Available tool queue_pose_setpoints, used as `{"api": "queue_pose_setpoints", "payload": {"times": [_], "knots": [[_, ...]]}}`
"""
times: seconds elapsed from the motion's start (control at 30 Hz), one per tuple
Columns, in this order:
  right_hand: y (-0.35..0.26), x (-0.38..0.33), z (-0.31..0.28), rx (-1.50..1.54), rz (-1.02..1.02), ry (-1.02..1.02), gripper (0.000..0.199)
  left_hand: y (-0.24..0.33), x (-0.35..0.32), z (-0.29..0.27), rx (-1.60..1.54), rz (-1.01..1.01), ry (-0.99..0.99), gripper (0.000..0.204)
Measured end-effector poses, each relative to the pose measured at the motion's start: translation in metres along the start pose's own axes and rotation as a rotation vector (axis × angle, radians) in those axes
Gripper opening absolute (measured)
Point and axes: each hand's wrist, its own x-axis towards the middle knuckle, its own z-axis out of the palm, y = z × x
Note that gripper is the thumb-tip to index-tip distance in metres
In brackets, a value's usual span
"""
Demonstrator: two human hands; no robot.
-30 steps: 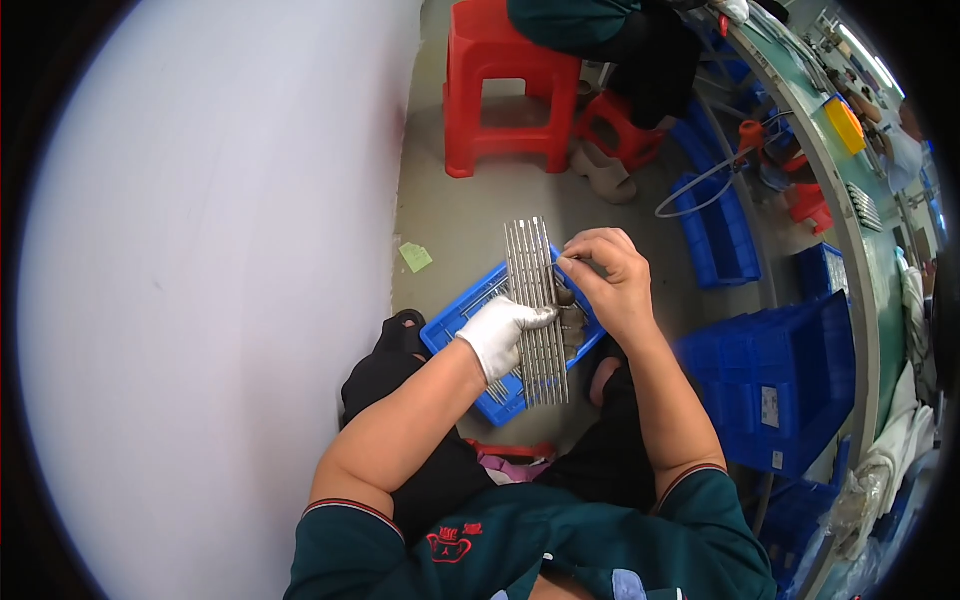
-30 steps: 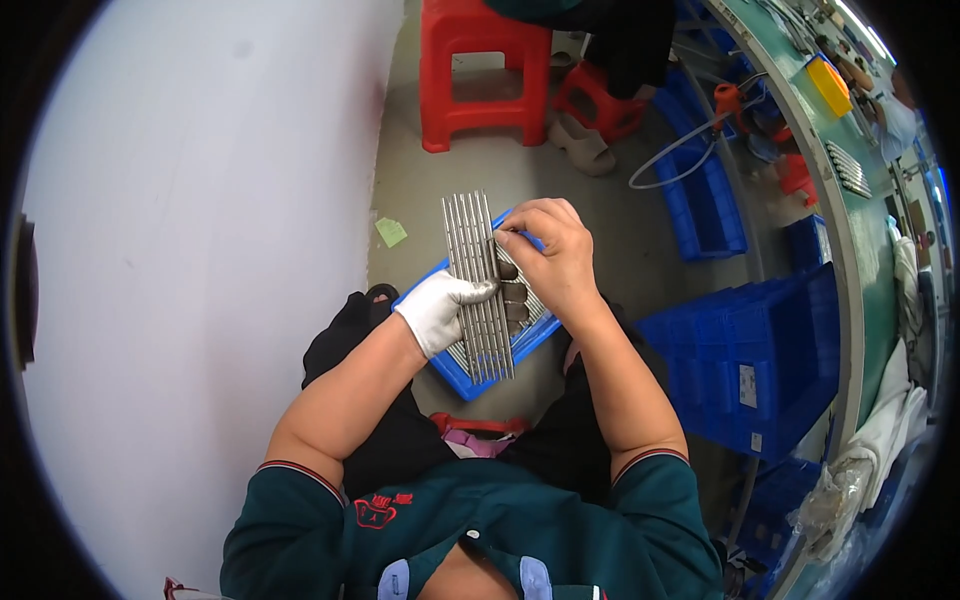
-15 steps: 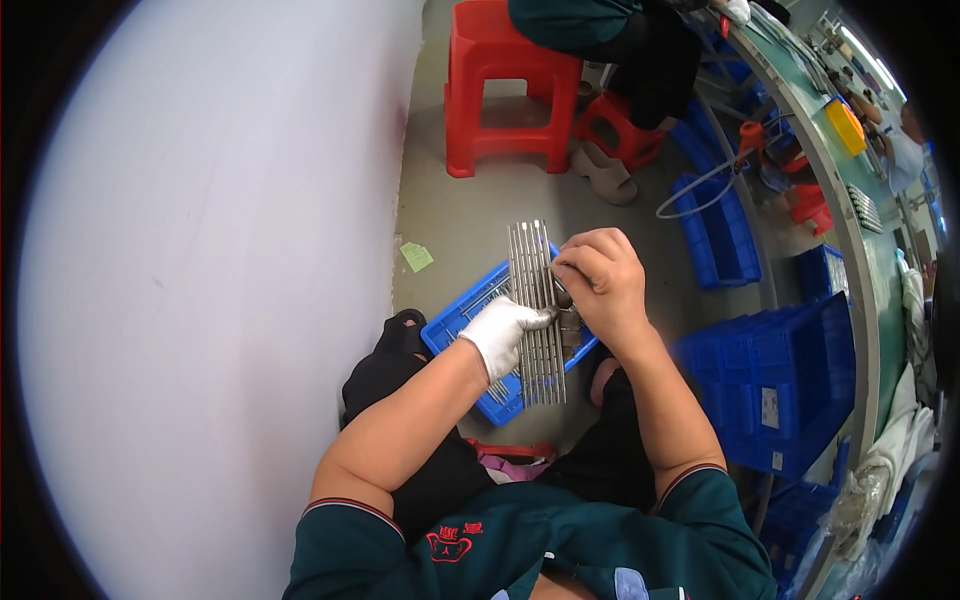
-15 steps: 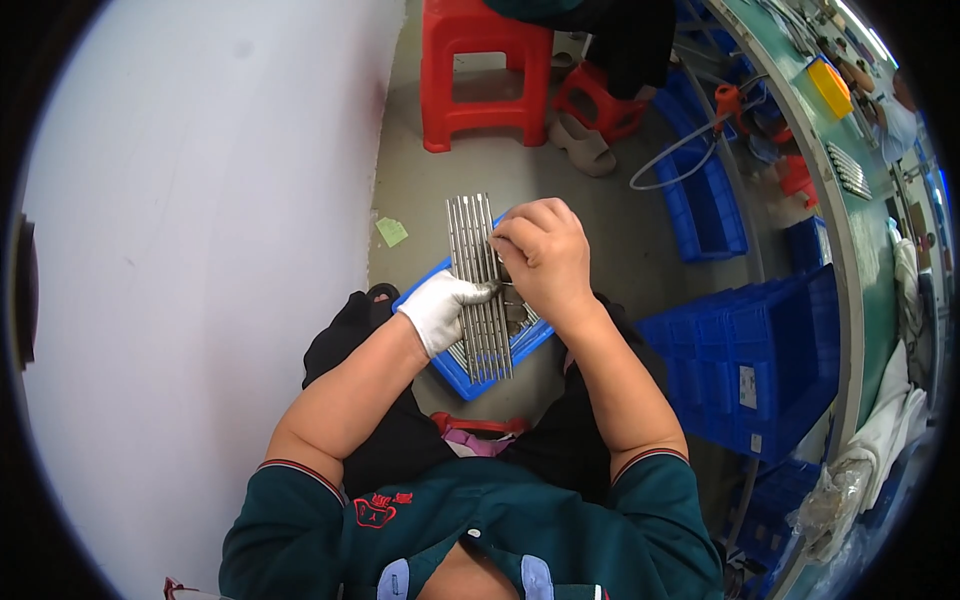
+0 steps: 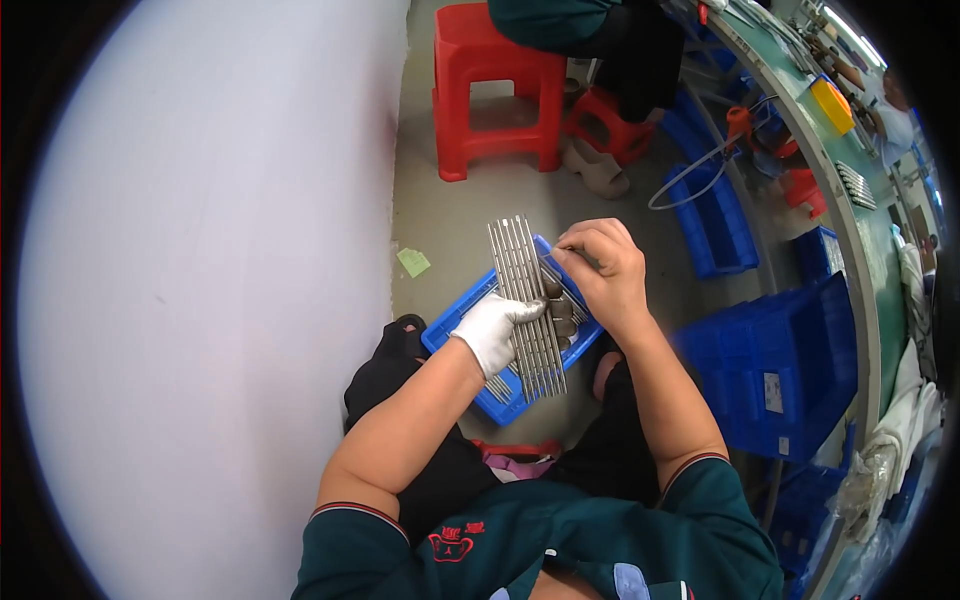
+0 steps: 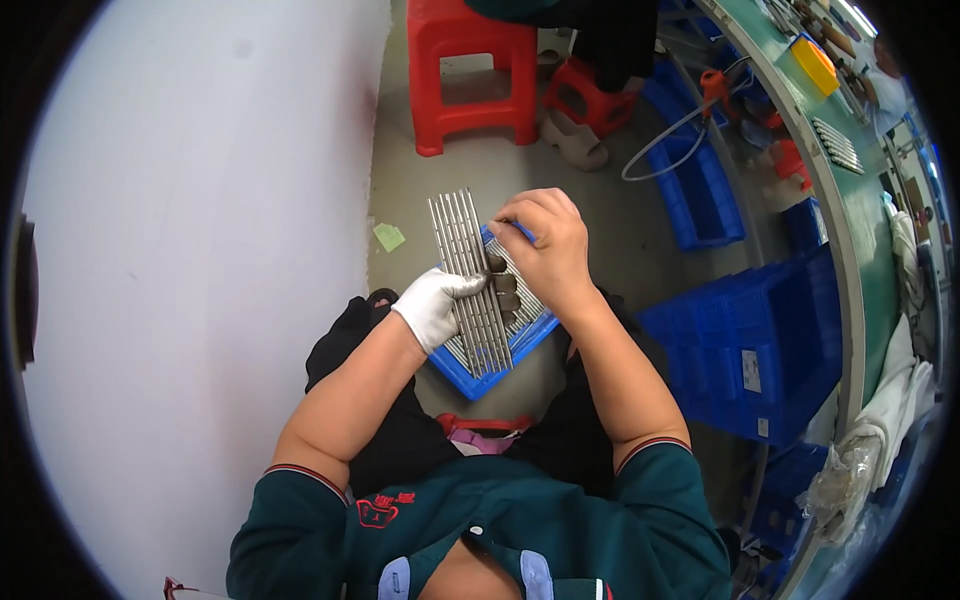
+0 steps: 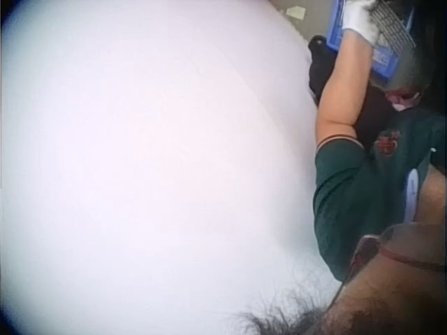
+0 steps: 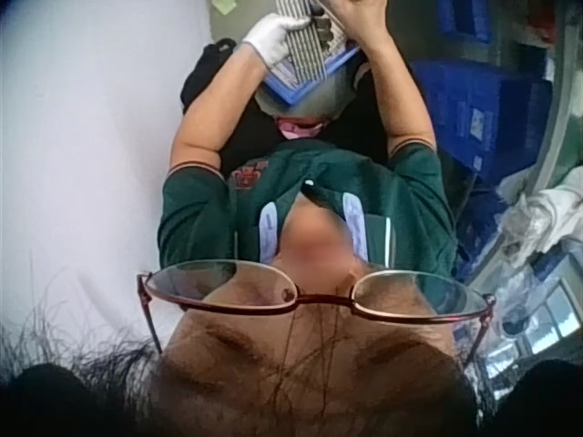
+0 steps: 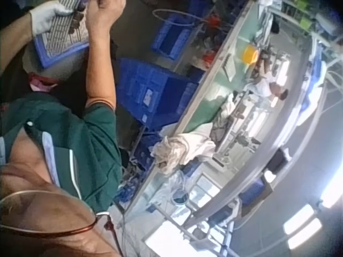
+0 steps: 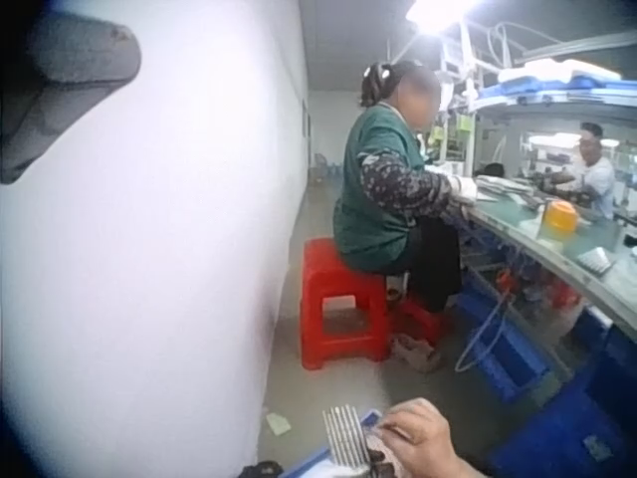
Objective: Inspecting and organizing thin metal rods from a blue plastic crate in a workshop.
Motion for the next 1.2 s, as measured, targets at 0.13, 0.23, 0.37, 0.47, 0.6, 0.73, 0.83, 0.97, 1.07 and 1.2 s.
{"api": "queue_pose_setpoints", "payload": {"times": [0.13,0.23,0.37,0.47,0.6,0.73,0.83,0.97,1.07,1.2], "knots": [[0.003,-0.002,-0.001,0.156,0.204,-0.065,0.007,0.007,-0.006,0.011,-0.01,-0.05,0.015,0.029],[0.003,-0.001,-0.001,0.174,0.225,-0.073,0.008,0.008,-0.009,0.013,0.013,-0.047,0.024,0.029],[0.005,-0.002,-0.001,0.18,0.263,-0.071,0.008,0.007,-0.007,0.012,-0.011,-0.072,-0.004,0.029],[0.006,-0.001,-0.002,0.194,0.268,-0.102,0.007,0.006,-0.005,0.007,-0.009,-0.073,0.0,0.03],[0.008,-0.004,0.001,0.139,0.221,-0.16,0.007,0.002,-0.002,0.005,-0.006,-0.053,0.008,0.03],[0.002,-0.004,0.008,-0.067,-0.004,-0.086,0.009,-0.005,0.003,-0.003,-0.024,0.0,0.011,0.027],[0.0,-0.004,0.012,-0.211,-0.115,-0.061,0.01,-0.006,0.006,-0.003,0.033,0.016,0.03,0.026],[-0.002,-0.003,0.014,-0.232,-0.159,-0.087,0.011,-0.008,0.004,-0.003,0.045,0.023,0.109,0.025],[-0.009,0.002,0.007,-0.106,-0.147,-0.011,0.011,-0.005,0.002,-0.001,0.034,0.024,0.119,0.028],[-0.009,0.0,-0.001,0.012,0.018,-0.062,0.009,-0.002,0.005,-0.004,-0.025,0.003,0.016,0.029]]}}
